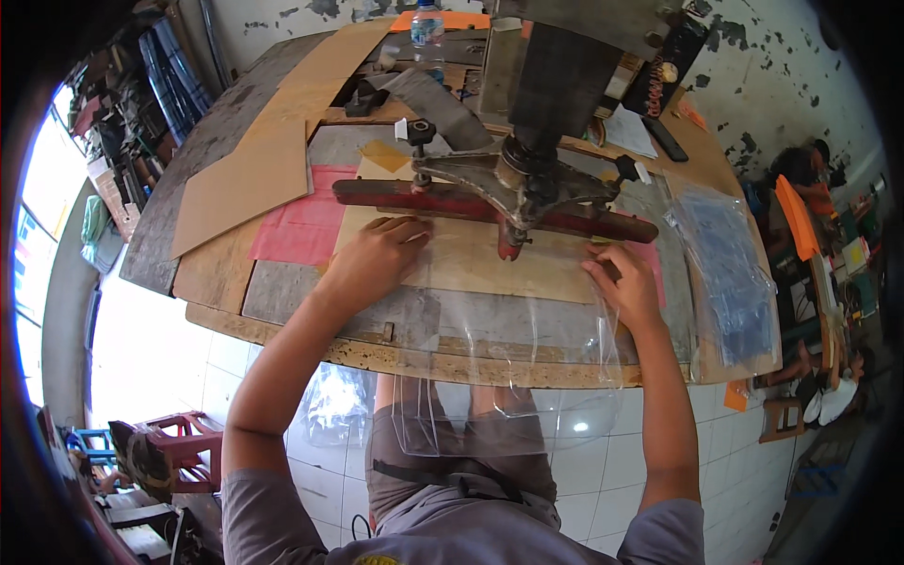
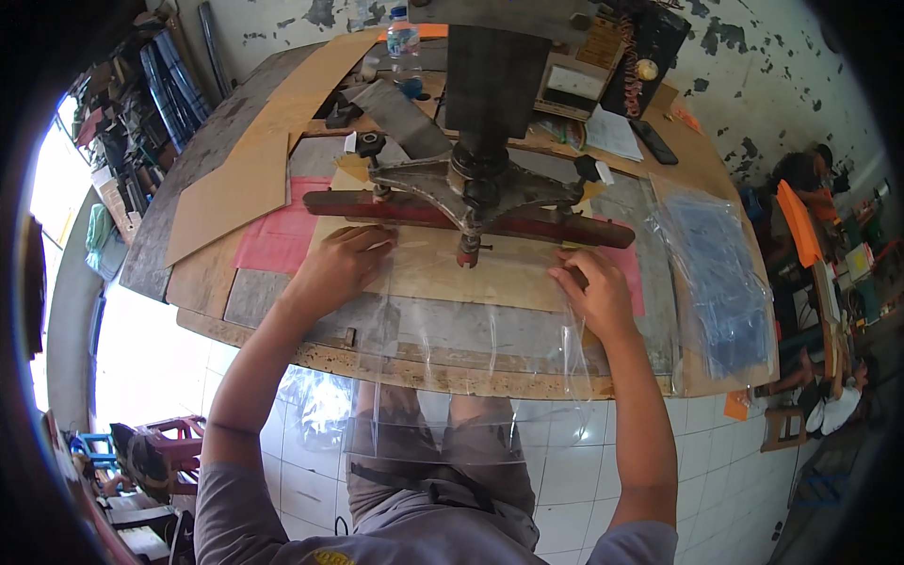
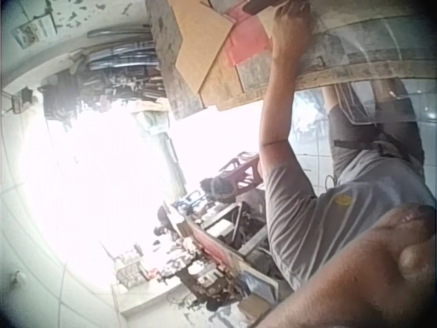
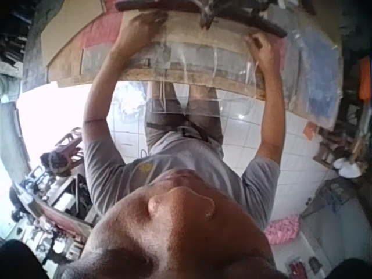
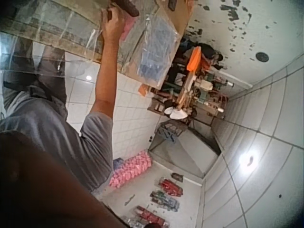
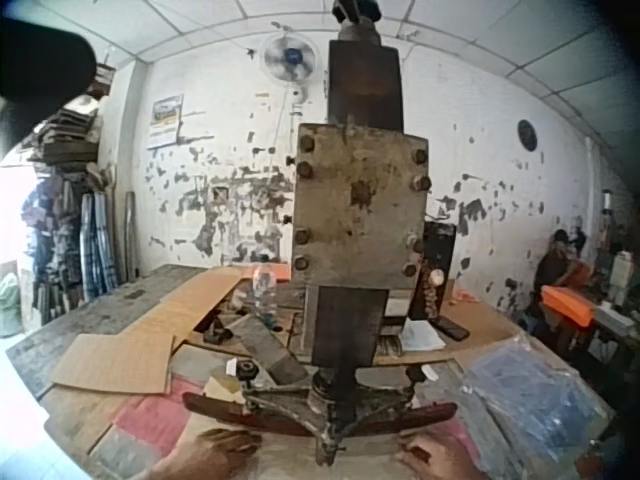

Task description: The person positions a clear plastic sheet onto a wooden board underneath an industrial press and uses their hands to smooth the sheet flat across the surface.

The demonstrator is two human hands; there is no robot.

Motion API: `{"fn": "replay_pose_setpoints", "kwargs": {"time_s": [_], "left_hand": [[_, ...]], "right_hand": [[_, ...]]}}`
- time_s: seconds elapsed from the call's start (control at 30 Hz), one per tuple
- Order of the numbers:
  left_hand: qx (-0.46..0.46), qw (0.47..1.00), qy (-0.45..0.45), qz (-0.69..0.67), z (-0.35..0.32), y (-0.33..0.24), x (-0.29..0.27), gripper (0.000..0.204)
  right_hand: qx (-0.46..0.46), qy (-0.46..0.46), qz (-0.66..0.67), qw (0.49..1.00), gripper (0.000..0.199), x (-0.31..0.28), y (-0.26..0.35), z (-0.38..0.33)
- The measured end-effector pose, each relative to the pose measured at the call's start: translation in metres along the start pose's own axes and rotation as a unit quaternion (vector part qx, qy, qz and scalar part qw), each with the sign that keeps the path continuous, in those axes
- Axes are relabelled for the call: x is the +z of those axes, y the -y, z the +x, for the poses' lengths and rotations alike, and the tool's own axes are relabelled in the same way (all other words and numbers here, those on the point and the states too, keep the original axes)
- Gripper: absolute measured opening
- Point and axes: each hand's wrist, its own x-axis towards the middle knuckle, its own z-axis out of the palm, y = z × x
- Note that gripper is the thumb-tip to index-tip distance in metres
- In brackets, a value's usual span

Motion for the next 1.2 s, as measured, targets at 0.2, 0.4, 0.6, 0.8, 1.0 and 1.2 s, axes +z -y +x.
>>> {"fn": "replay_pose_setpoints", "kwargs": {"time_s": [0.2, 0.4, 0.6, 0.8, 1.0, 1.2], "left_hand": [[-0.081, 0.993, 0.056, -0.065, -0.005, -0.002, -0.005, 0.027], [-0.093, 0.992, 0.053, -0.072, -0.003, -0.004, -0.005, 0.025], [-0.093, 0.992, 0.038, -0.074, -0.005, -0.002, -0.002, 0.026], [-0.08, 0.993, 0.043, -0.076, -0.006, 0.001, 0.001, 0.029], [-0.109, 0.987, 0.067, -0.094, -0.004, -0.003, -0.007, 0.031], [-0.101, 0.988, 0.069, -0.091, -0.006, -0.002, -0.003, 0.032]], "right_hand": [[0.019, 0.007, 0.008, 1.0, 0.025, 0.004, 0.004, 0.003], [0.017, 0.007, 0.01, 1.0, 0.024, 0.007, -0.008, 0.0], [0.023, 0.011, 0.02, 0.999, 0.023, 0.007, -0.004, 0.002], [0.03, 0.011, 0.013, 0.999, 0.023, 0.006, -0.004, 0.001], [0.005, 0.002, 0.005, 1.0, 0.023, 0.006, -0.005, 0.002], [0.026, 0.011, 0.018, 0.999, 0.025, 0.003, 0.002, 0.002]]}}
